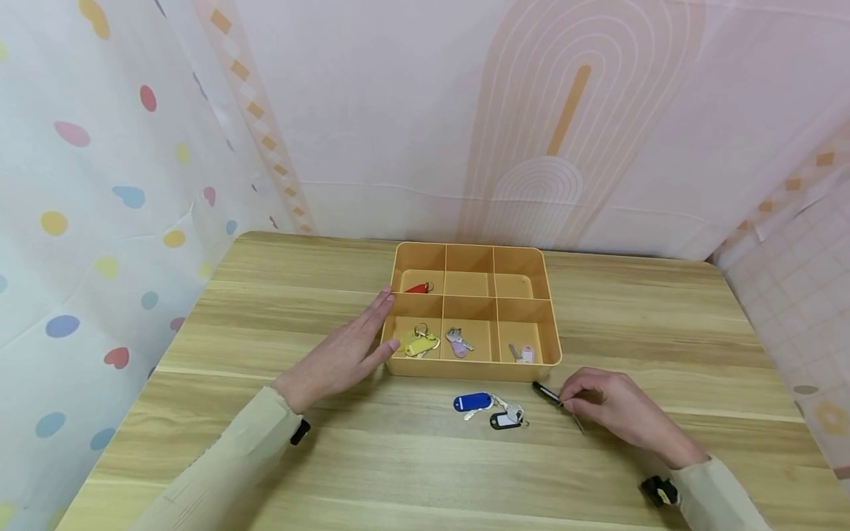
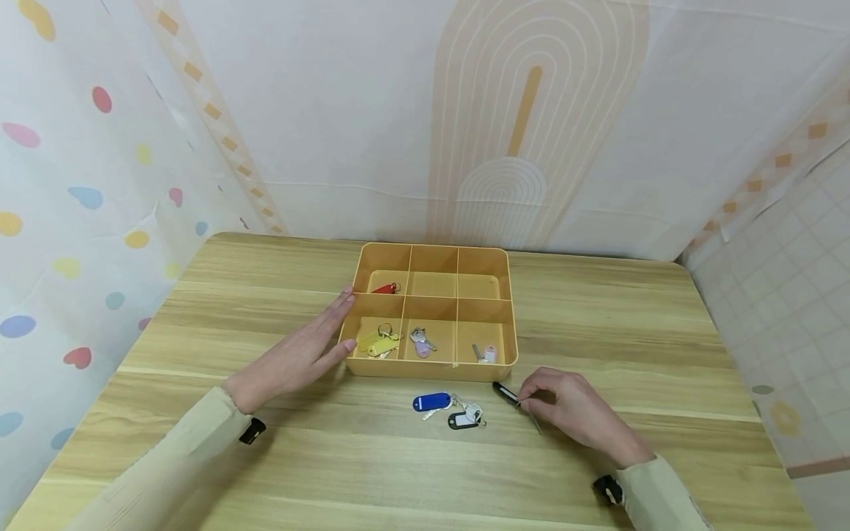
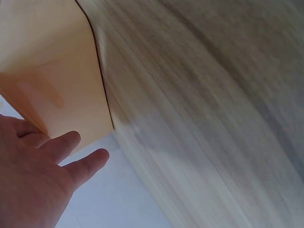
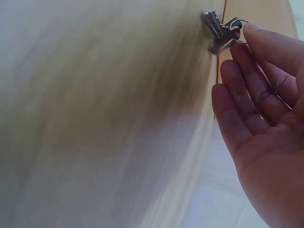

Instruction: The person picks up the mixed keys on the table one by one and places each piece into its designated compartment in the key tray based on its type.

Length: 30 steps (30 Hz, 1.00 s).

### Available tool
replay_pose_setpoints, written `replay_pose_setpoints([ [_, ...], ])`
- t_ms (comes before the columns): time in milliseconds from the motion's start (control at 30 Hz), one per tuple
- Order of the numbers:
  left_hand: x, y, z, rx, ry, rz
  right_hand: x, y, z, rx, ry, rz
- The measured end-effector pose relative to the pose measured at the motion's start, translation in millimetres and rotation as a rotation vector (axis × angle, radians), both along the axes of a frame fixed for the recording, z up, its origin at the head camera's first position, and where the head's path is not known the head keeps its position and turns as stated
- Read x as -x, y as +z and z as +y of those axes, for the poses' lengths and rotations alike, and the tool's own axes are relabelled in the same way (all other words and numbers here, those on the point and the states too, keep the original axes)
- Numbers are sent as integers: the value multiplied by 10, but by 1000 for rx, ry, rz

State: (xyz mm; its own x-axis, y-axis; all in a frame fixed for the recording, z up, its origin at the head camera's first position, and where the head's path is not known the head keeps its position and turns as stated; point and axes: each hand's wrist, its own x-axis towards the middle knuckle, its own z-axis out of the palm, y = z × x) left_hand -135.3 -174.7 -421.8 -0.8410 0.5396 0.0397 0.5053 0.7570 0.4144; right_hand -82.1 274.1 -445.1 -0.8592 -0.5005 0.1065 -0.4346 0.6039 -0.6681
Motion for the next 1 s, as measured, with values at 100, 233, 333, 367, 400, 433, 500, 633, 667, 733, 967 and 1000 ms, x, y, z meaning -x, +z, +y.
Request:
replay_pose_setpoints([
  [100,0,-1,0,1,-1,3,-30,36,5,7,-23,-19],
  [233,-2,-2,-1,1,-2,4,-63,78,11,-2,-58,-15],
  [333,-3,0,0,-1,-3,4,-82,99,14,-11,-87,12],
  [367,-4,1,0,-1,-3,3,-87,104,16,-13,-96,20],
  [400,-5,2,0,-2,-2,3,-91,109,17,-11,-102,29],
  [433,-5,3,1,-4,-2,2,-96,115,18,-8,-108,36],
  [500,-7,3,1,-6,-2,1,-103,126,21,0,-115,49],
  [633,-8,3,3,-8,-3,2,-115,151,28,16,-126,78],
  [667,-7,3,4,-7,-4,3,-117,156,30,18,-129,89],
  [733,-6,4,4,-7,-3,3,-122,167,32,19,-137,111],
  [967,-8,14,6,-6,-3,3,-139,213,41,43,-162,136],
  [1000,-8,16,6,-5,-4,4,-141,220,41,48,-164,138],
])
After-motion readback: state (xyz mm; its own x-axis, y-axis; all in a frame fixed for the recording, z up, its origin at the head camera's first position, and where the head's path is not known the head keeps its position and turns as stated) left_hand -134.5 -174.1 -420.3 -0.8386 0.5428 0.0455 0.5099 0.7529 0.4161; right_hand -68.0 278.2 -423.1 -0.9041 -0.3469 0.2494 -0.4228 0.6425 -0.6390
